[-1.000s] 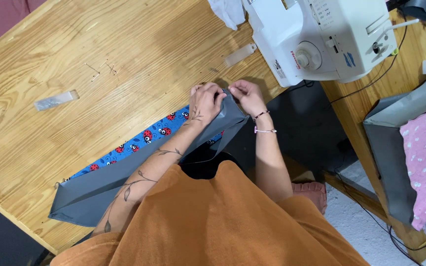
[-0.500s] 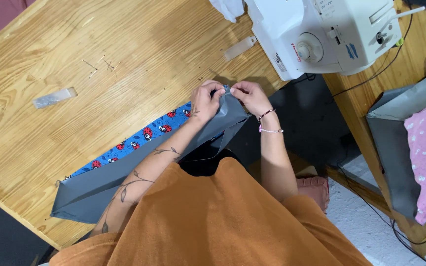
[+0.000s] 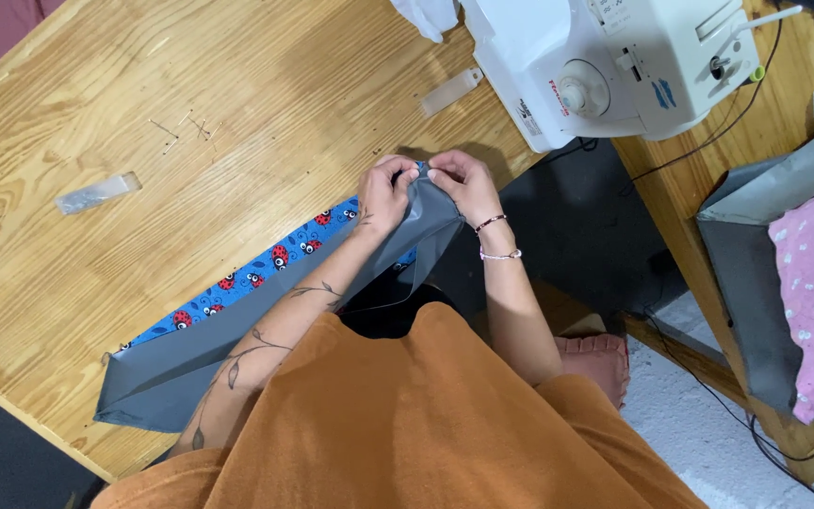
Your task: The person folds a piece of gray fabric with a patterned edge on a wooden table and secures the folded edge using pins. They repeatedly adjust the fabric and insert pins along the seam to hold the layers in place.
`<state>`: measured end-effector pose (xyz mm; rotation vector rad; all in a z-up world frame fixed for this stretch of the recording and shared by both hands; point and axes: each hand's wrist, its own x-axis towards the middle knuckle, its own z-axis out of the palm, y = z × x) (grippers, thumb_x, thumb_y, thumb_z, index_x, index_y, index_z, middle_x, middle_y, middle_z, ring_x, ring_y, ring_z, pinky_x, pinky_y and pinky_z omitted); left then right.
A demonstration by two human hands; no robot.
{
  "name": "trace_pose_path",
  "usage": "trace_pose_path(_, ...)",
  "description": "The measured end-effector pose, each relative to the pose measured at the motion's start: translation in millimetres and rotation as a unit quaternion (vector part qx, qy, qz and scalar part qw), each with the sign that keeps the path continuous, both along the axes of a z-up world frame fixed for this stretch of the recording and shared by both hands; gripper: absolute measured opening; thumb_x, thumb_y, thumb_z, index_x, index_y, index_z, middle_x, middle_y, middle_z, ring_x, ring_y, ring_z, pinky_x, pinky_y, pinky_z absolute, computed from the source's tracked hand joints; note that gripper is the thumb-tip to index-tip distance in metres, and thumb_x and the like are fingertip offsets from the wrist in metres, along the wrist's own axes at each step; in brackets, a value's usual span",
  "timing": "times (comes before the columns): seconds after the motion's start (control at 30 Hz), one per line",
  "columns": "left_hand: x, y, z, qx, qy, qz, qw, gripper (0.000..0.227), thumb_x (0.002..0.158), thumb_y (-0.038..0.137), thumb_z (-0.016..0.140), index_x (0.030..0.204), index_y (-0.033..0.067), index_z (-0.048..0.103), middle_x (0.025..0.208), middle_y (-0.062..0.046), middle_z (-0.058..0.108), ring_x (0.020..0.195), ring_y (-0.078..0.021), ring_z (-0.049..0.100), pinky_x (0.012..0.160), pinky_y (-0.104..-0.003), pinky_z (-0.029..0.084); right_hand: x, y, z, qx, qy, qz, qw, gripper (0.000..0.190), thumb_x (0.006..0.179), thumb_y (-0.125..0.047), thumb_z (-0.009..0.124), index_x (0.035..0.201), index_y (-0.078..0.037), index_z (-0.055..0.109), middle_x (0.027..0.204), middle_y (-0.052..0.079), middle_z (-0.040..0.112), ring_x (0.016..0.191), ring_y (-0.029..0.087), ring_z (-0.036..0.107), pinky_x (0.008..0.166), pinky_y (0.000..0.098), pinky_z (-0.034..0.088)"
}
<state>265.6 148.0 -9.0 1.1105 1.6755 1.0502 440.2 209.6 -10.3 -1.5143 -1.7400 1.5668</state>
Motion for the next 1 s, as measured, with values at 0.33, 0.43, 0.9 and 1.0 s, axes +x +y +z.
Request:
trace_pose_path(0.33,-1,9,27,0.019,0.074,-0.024,0.997,0.01,0.096,0.019,0.068,0.088,0.0149,0.073,0.095,-0.006,0.073,0.091,-0.0349,0.071,0.082,-0.046,0.057,-9,18,31,-0.041,-0.004,0.042,0.998,0.032,0.085,-0.012,0.079,0.116,-0.006,0.073,0.105,0.012,0.076,0.105,0.018,0.068,0.097,0.0388,0.053)
trace_pose_path(0.43,-1,11,29,0.032,0.084,-0.031,0.995,0.01,0.096,0.019,0.068,0.087,0.0156,0.073,0.095,-0.004,0.072,0.092,-0.0323,0.071,0.084,-0.044,0.057,-4,19,16,-0.022,-0.018,0.015,0.999,0.027,0.085,-0.015,0.08,0.111,-0.012,0.076,0.098,0.008,0.077,0.098,0.012,0.07,0.092,0.0336,0.054)
trace_pose_path(0.9,-10,10,-4,-0.01,0.011,-0.031,0.999,0.002,0.091,0.02,0.074,0.09,0.018,0.076,0.104,-0.004,0.07,0.103,-0.0336,0.067,0.095,-0.046,0.051,-1,-3,5,-0.046,0.146,-0.013,0.988,0.025,0.089,-0.006,0.078,0.114,-0.005,0.072,0.098,0.002,0.076,0.092,0.004,0.067,0.091,0.0267,0.055)
trace_pose_path(1.0,-11,12,22,-0.006,0.069,-0.05,0.996,0.004,0.09,0.019,0.075,0.086,0.0175,0.076,0.102,-0.002,0.069,0.1,-0.0335,0.068,0.092,-0.049,0.051,-5,-7,-8,0.017,0.112,-0.026,0.993,0.021,0.087,-0.004,0.078,0.108,-0.008,0.073,0.092,-0.001,0.074,0.088,0.006,0.067,0.088,0.0287,0.056)
